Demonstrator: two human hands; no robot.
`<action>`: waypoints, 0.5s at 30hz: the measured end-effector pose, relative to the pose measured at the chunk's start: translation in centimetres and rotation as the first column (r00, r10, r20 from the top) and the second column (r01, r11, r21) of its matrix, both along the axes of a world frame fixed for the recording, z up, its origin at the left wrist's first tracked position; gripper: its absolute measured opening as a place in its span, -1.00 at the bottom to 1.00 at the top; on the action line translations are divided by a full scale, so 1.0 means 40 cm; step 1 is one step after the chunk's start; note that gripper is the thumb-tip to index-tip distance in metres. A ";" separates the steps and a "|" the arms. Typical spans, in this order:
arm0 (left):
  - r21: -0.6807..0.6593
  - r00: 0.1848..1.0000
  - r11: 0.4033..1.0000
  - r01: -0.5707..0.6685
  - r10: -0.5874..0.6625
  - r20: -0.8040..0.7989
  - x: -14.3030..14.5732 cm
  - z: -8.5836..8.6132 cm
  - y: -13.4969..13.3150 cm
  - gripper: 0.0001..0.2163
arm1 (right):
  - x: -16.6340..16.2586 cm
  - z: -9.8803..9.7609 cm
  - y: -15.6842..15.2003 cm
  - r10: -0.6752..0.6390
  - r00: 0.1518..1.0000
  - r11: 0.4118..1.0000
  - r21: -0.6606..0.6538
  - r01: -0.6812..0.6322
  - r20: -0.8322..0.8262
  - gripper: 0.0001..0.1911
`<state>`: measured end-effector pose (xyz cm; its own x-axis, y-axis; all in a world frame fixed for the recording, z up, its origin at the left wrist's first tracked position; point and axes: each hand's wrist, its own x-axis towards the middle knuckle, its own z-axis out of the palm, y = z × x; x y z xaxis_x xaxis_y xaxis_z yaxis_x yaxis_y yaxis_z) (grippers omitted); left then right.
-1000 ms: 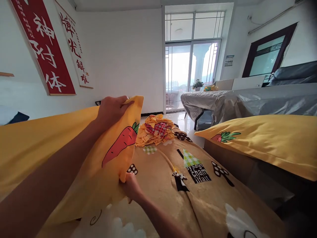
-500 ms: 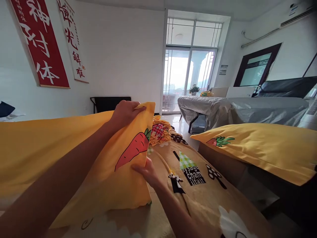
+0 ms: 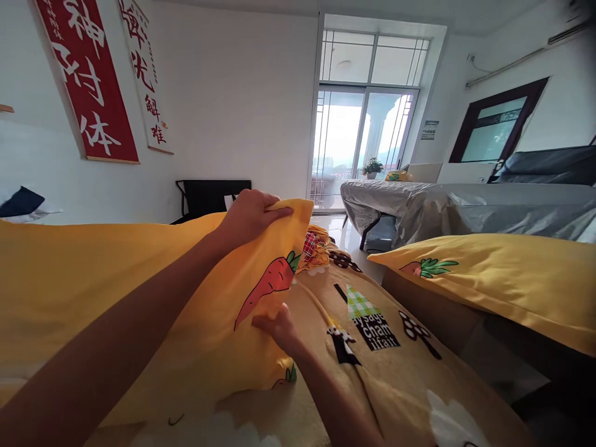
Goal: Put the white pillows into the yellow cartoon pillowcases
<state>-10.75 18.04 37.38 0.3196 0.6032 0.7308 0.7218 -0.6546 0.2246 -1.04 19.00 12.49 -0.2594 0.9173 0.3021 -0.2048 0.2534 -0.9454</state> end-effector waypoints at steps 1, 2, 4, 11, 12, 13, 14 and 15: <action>0.001 1.000 1.000 0.007 -0.007 -0.014 0.010 -0.001 0.004 -0.54 | -0.006 -0.011 -0.001 0.031 0.999 0.999 -0.016 -0.031 0.020 -0.74; -0.006 1.000 1.000 0.007 -0.007 -0.029 0.017 0.000 0.007 -0.54 | -0.009 -0.023 -0.001 0.029 0.999 0.999 -0.027 -0.028 0.034 -0.75; -0.037 0.998 0.999 -0.004 0.002 -0.065 0.017 0.006 0.008 -0.56 | -0.008 -0.049 0.002 -0.030 0.999 0.999 -0.039 0.032 0.042 -0.76; -0.274 0.977 0.946 -0.171 0.127 -0.172 -0.259 -0.014 0.000 -0.46 | 0.021 -0.068 0.023 -0.141 0.988 0.989 0.059 0.138 0.064 -0.71; -0.249 0.948 0.920 -0.302 0.261 -0.183 -0.334 -0.034 0.000 -0.48 | 0.021 -0.065 0.029 -0.157 0.986 0.987 0.042 0.155 0.058 -0.71; -0.211 0.905 0.883 -0.419 0.386 -0.180 -0.412 -0.058 -0.002 -0.50 | 0.021 -0.063 0.036 -0.176 0.983 0.984 0.017 0.176 0.049 -0.70; -0.182 0.851 0.832 -0.524 0.502 -0.158 -0.489 -0.085 -0.007 -0.49 | 0.021 -0.063 0.044 -0.195 0.980 0.980 -0.013 0.196 0.040 -0.70; -0.181 0.793 0.772 -0.610 0.596 -0.129 -0.560 -0.115 -0.017 -0.49 | 0.019 -0.067 0.053 -0.211 0.977 0.976 -0.044 0.213 0.031 -0.70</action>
<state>-33.15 17.38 32.76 -0.1210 0.8183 0.5619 0.9692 -0.0249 0.2449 -0.27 21.12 9.83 -0.0648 0.9651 0.2538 -0.1266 0.2443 -0.9614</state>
